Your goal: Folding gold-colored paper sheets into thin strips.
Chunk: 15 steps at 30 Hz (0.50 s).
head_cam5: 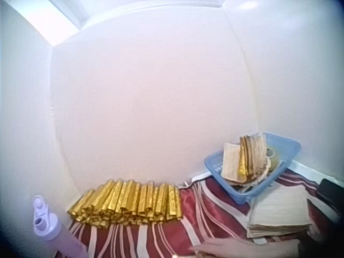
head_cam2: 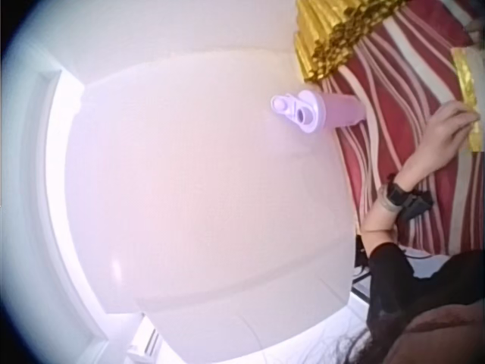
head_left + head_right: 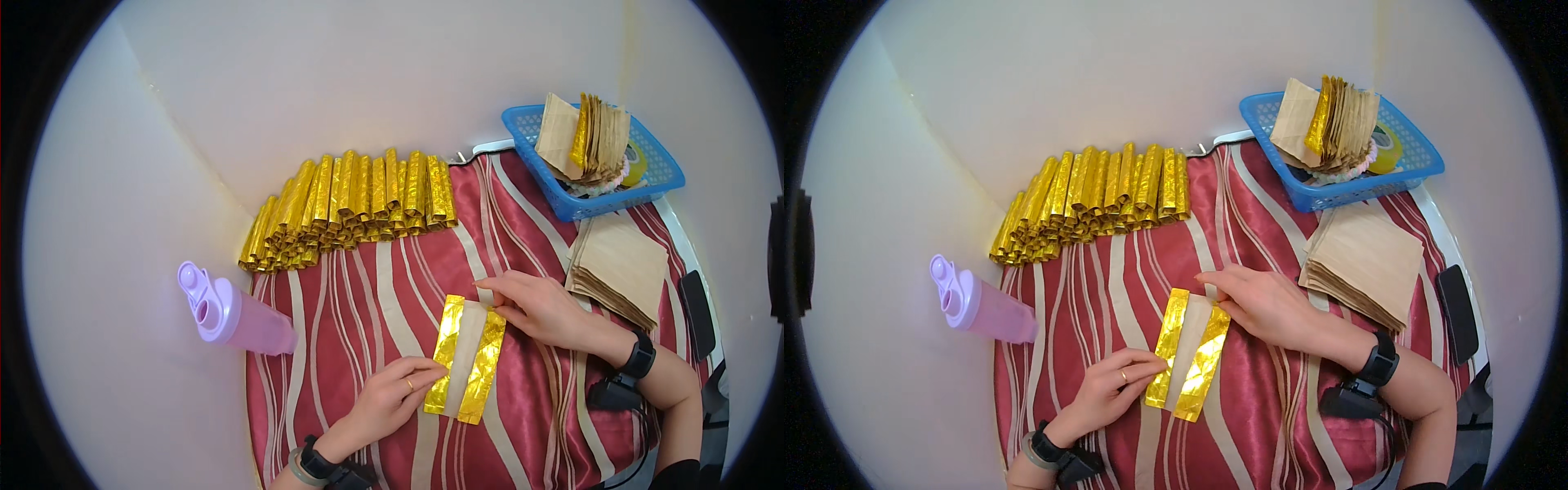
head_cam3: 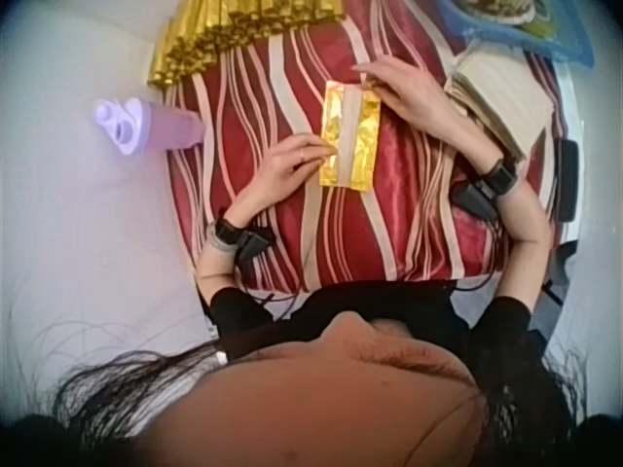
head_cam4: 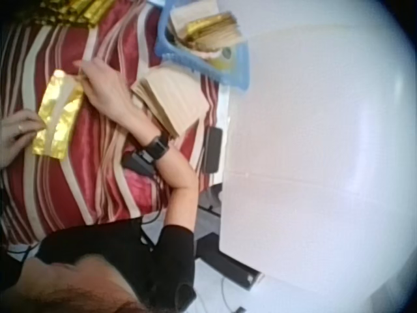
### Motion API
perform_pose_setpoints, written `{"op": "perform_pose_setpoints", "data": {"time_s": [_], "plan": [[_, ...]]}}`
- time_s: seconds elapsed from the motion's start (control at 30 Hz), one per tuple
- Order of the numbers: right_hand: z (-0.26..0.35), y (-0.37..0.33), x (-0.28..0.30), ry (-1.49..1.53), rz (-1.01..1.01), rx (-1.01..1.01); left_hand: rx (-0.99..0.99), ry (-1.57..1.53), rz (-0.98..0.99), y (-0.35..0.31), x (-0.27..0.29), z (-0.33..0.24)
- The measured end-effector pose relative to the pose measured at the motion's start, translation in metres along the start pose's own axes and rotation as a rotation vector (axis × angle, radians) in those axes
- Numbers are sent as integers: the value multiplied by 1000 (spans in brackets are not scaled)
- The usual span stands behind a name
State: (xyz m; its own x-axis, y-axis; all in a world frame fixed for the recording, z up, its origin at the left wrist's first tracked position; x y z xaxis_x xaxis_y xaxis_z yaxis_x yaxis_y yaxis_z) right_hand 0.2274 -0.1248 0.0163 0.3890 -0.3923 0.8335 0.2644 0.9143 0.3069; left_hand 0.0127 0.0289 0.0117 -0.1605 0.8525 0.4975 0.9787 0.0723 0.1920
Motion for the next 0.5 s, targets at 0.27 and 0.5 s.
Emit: {"op": "perform_pose_setpoints", "data": {"time_s": [0.27, 0.5], "plan": [[-1, 3, -6, 98, -37, 136, 47, -118, 164, -3, -9, -3], [4, 1, -3, -58, -76, 180, 71, -97, 41, -3, -8, -3]]}}
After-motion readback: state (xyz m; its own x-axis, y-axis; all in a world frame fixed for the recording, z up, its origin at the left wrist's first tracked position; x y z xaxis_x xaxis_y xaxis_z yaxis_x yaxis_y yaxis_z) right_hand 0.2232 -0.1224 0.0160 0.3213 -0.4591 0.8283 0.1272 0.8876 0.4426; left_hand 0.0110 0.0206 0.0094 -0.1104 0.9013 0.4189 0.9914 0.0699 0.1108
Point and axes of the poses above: each hand's wrist, its own y-axis towards the middle knuckle, its own x-axis out of the back of the hand, z = x × y, the point moved 2 cm from there along y, towards the middle knuckle, and after that the axes turned 11 degrees about -y, right-handed, at the moved point
